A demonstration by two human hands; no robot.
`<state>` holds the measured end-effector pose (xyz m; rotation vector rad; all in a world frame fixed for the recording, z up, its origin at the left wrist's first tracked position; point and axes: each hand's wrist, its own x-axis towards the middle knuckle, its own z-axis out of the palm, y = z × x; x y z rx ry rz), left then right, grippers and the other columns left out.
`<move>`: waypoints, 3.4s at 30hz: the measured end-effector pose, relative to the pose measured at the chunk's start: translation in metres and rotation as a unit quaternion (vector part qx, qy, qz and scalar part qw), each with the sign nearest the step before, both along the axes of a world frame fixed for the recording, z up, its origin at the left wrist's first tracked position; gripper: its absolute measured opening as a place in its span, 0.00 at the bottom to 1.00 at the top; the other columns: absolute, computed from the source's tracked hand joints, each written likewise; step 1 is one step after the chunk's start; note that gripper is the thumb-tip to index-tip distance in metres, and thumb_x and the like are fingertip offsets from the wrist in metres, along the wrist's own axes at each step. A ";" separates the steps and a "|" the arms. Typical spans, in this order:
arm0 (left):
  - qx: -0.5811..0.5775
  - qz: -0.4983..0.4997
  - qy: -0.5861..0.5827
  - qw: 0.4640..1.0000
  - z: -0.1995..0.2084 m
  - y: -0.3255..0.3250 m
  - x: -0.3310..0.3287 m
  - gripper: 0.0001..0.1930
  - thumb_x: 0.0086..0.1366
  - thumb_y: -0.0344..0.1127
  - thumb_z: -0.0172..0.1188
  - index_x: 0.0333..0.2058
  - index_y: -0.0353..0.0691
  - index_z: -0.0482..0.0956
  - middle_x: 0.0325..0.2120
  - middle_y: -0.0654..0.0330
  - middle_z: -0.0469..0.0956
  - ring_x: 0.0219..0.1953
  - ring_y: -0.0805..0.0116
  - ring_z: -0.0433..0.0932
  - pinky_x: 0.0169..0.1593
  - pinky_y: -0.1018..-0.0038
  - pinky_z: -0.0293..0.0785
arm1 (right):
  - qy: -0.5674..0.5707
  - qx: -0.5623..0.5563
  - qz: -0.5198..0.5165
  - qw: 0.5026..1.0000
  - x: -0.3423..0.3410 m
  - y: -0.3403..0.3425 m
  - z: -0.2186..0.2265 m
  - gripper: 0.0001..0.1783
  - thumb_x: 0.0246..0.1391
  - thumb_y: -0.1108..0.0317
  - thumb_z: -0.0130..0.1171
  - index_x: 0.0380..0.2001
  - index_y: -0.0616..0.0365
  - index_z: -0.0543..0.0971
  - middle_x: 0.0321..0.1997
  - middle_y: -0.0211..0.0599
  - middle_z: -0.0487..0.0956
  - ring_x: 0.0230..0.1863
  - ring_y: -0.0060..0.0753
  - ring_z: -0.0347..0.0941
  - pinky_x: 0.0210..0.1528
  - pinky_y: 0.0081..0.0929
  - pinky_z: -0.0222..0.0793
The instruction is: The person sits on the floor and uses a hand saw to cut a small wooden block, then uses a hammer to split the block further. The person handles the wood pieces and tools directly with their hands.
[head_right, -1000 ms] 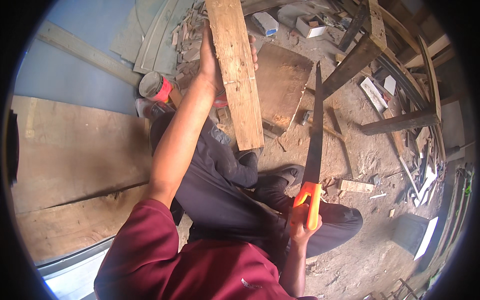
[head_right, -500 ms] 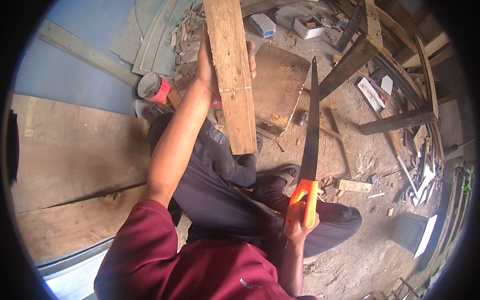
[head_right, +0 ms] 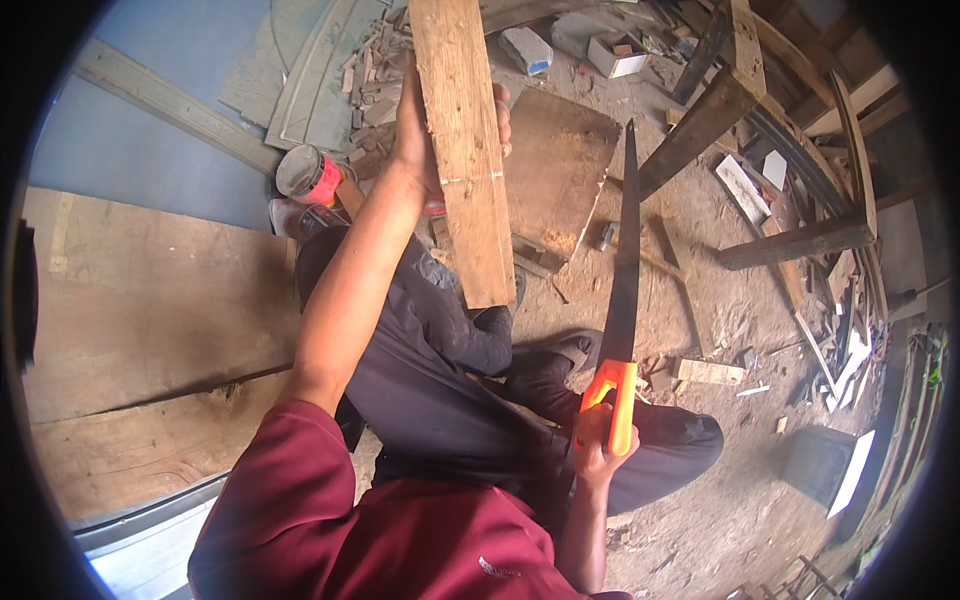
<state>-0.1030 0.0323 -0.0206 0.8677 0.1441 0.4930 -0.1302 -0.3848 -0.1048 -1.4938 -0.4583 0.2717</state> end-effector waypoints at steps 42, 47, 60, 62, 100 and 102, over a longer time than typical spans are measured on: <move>0.574 -0.150 0.493 0.637 -0.137 0.034 0.011 0.63 0.53 0.79 0.52 0.66 0.21 0.52 0.64 0.31 0.59 0.68 0.44 0.60 0.69 0.64 0.58 | -0.102 -0.103 -0.044 0.988 0.010 -0.031 0.006 0.12 0.56 0.67 0.64 0.28 0.67 0.78 0.22 0.30 0.75 0.24 0.21 0.69 0.34 0.25 0.69; 0.670 -0.118 0.459 0.572 -0.131 -0.001 0.009 0.56 0.53 0.77 0.54 0.61 0.27 0.65 0.55 0.32 0.71 0.58 0.41 0.72 0.63 0.59 0.67 | -0.115 -0.108 -0.055 0.986 0.007 -0.040 0.002 0.12 0.56 0.67 0.64 0.29 0.68 0.79 0.25 0.34 0.78 0.27 0.24 0.72 0.34 0.26 0.69; 0.796 -0.042 0.328 0.506 -0.167 -0.019 0.088 0.58 0.44 0.87 0.48 0.60 0.42 0.71 0.57 0.46 0.71 0.61 0.48 0.69 0.65 0.53 0.59 | -0.069 -0.143 -0.078 0.984 0.020 -0.068 -0.010 0.13 0.55 0.68 0.56 0.18 0.62 0.72 0.11 0.27 0.67 0.13 0.21 0.64 0.18 0.22 0.56; 0.805 -0.047 0.322 0.497 -0.172 -0.020 0.098 0.58 0.45 0.87 0.47 0.61 0.42 0.70 0.60 0.47 0.69 0.62 0.49 0.67 0.66 0.53 0.57 | -0.087 -0.129 -0.070 0.985 0.024 -0.066 -0.015 0.17 0.61 0.67 0.55 0.19 0.62 0.69 0.11 0.24 0.65 0.13 0.16 0.60 0.18 0.19 0.54; 0.820 0.054 0.294 0.489 -0.190 0.039 0.168 0.53 0.49 0.82 0.51 0.60 0.40 0.71 0.59 0.48 0.70 0.65 0.51 0.65 0.69 0.54 0.54 | -0.025 -0.173 -0.017 0.985 0.093 0.010 -0.029 0.05 0.48 0.74 0.59 0.22 0.64 0.76 0.14 0.35 0.70 0.14 0.29 0.67 0.20 0.26 0.62; 0.815 0.029 0.302 0.494 -0.181 0.036 0.169 0.54 0.49 0.82 0.50 0.61 0.39 0.70 0.61 0.48 0.68 0.66 0.52 0.63 0.69 0.53 0.53 | -0.037 -0.164 -0.036 0.985 0.089 0.014 -0.029 0.13 0.54 0.70 0.57 0.18 0.63 0.71 0.13 0.25 0.68 0.14 0.18 0.63 0.18 0.20 0.57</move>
